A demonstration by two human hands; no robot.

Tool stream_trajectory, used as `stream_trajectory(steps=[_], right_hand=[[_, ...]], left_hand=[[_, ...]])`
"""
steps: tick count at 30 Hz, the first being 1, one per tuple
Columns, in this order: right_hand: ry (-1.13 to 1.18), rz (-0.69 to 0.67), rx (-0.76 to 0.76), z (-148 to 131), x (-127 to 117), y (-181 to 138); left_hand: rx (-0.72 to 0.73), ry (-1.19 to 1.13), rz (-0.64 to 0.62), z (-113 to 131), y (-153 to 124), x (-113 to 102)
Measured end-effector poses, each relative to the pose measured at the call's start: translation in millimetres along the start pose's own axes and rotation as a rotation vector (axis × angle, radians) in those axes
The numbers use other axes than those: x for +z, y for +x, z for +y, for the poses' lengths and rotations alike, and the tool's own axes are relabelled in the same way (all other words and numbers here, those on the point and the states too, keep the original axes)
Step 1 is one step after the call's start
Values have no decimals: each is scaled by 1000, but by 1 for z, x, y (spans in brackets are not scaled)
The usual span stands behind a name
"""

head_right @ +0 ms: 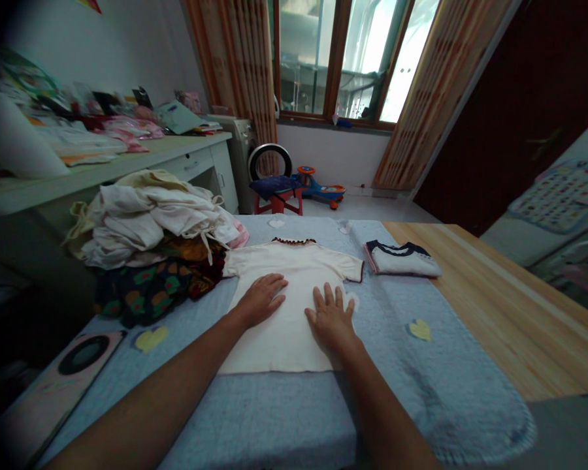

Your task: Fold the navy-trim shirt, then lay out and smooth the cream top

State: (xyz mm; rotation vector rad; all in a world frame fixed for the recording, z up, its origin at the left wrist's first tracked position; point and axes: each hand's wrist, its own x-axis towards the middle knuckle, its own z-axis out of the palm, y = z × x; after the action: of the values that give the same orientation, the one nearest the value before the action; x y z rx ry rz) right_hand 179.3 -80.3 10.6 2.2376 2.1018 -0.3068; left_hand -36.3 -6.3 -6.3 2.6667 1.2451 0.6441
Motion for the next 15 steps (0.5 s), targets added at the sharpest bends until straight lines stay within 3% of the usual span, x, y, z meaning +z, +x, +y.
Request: stream_trajectory(steps=[15], right_hand=[[-10,77,123,-2,3,-8]], left_hand=[[14,5,16,-1,0,2]])
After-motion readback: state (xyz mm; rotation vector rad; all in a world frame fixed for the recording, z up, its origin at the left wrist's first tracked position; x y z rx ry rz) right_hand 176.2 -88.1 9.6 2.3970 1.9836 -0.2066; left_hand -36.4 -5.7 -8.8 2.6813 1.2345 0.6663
